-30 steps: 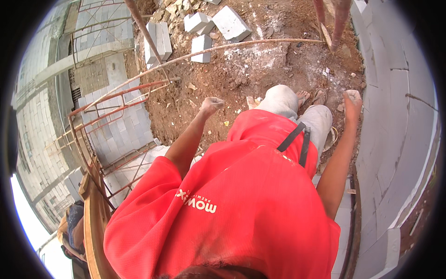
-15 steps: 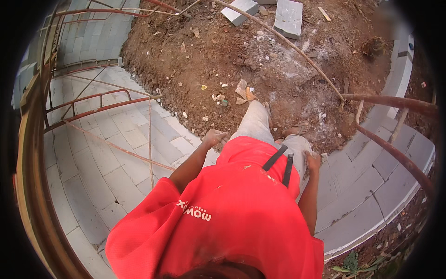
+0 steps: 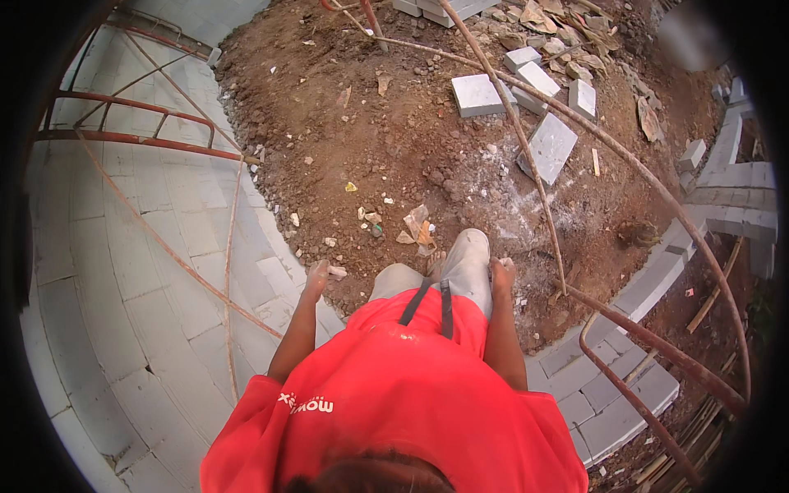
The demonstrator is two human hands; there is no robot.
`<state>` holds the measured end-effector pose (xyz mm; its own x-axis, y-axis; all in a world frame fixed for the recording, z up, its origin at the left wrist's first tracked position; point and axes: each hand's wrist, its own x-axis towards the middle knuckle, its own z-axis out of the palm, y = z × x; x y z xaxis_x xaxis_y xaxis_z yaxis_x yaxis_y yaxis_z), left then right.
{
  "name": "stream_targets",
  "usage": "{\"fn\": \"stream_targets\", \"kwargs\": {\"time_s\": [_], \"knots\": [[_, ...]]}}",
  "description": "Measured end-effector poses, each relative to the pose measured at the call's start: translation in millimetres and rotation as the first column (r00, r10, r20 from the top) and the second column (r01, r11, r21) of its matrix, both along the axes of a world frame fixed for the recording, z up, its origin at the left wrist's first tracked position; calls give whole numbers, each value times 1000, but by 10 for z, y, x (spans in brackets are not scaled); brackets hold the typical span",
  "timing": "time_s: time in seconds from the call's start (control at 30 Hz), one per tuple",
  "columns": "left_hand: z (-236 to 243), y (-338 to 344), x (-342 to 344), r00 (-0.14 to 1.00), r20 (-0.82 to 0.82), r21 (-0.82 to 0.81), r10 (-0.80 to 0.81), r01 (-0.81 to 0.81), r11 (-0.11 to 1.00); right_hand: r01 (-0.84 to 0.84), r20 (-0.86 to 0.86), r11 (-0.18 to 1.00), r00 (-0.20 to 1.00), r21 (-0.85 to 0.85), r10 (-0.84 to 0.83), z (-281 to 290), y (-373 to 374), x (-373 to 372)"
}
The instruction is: The person scoops mortar from a bucket with a trowel, applies it to a low wall, and places white blocks along the wall. They repeat this process, picking up blocks, applying mortar, and positioning them in sequence.
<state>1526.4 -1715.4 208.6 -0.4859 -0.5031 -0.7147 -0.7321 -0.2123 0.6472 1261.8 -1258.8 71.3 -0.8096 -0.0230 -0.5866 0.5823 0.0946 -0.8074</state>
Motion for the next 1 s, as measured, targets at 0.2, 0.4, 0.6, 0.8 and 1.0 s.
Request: {"fn": "stream_targets", "kwargs": {"time_s": [0.2,0.4,0.6,0.8,1.0], "knots": [[-356,-336,26,973,-80,-8,215,-216,976,-317,143,948,940,30,310,414,-1325,-808],[-764,-561,542,982,92,133,167,-179,975,-426,311,859,889,285,337,156,-1972,-1210],[-577,-1863,648,913,400,423,76,-258,869,-253,374,939,915,232,154,59,-2996,-1719],[-828,-3920,-1538,959,147,-106,244,-230,968,-373,177,927,911,-34,373,612,-4403,-2588],[-1213,-5189,-4960,979,-202,-120,30,-55,991,-428,303,895,843,-127,446,1133,-5537,-3808]]}}
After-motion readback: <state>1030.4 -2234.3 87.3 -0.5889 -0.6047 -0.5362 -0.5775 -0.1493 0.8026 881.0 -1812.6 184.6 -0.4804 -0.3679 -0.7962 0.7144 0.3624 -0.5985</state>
